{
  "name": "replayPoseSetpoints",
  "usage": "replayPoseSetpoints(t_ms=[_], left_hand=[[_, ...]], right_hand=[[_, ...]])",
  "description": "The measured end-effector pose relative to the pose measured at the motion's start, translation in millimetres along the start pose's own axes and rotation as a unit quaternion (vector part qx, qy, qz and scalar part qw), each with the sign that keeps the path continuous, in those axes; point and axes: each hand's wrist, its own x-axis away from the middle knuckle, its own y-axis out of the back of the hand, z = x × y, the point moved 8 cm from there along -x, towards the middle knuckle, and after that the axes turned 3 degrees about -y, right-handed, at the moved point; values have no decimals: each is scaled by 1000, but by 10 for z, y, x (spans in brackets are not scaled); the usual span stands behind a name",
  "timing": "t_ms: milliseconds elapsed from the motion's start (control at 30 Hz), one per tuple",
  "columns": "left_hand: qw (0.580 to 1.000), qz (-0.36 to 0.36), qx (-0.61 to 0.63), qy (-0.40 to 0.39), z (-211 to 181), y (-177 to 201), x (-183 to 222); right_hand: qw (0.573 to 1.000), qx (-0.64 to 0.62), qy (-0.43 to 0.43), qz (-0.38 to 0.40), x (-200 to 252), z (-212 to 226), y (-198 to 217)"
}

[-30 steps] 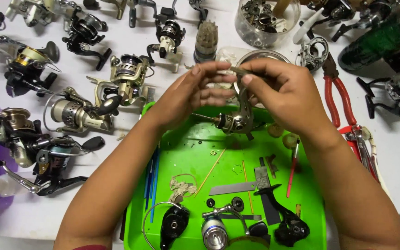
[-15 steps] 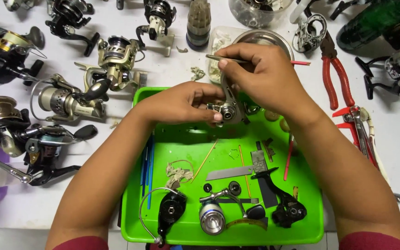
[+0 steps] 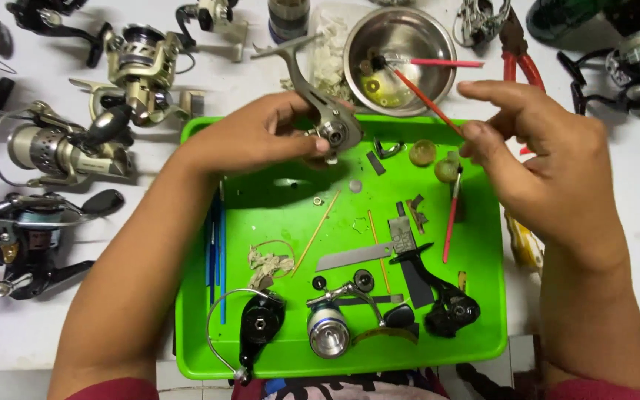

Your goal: The person is performing maintenance on a fishing reel, which involves using a screwdriver to remove screws, opening the casing, and applying lubricant to the internal components.

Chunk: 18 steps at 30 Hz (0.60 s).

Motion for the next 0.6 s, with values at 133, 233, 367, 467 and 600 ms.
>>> replayPoseSetpoints(t_ms=[133,233,367,467,600], left_hand=[[999,-20,37,2,49,44,3],[998,-35,58,-17,26,67,20],[997,-66,28,16,-13,100,27],[996,-80,-25,25,31,163,41],[993,-111,-43,15,-67,158,97]], right_hand=[[1000,-23,0,-11,214,-146,0],[997,10,-22,-78,409,-312,161],[978,-53,-79,-184,691,-655,499],[977,-26,-66,-200,799,-810,702],[972,-1,-132,-194,961,-1114,788]])
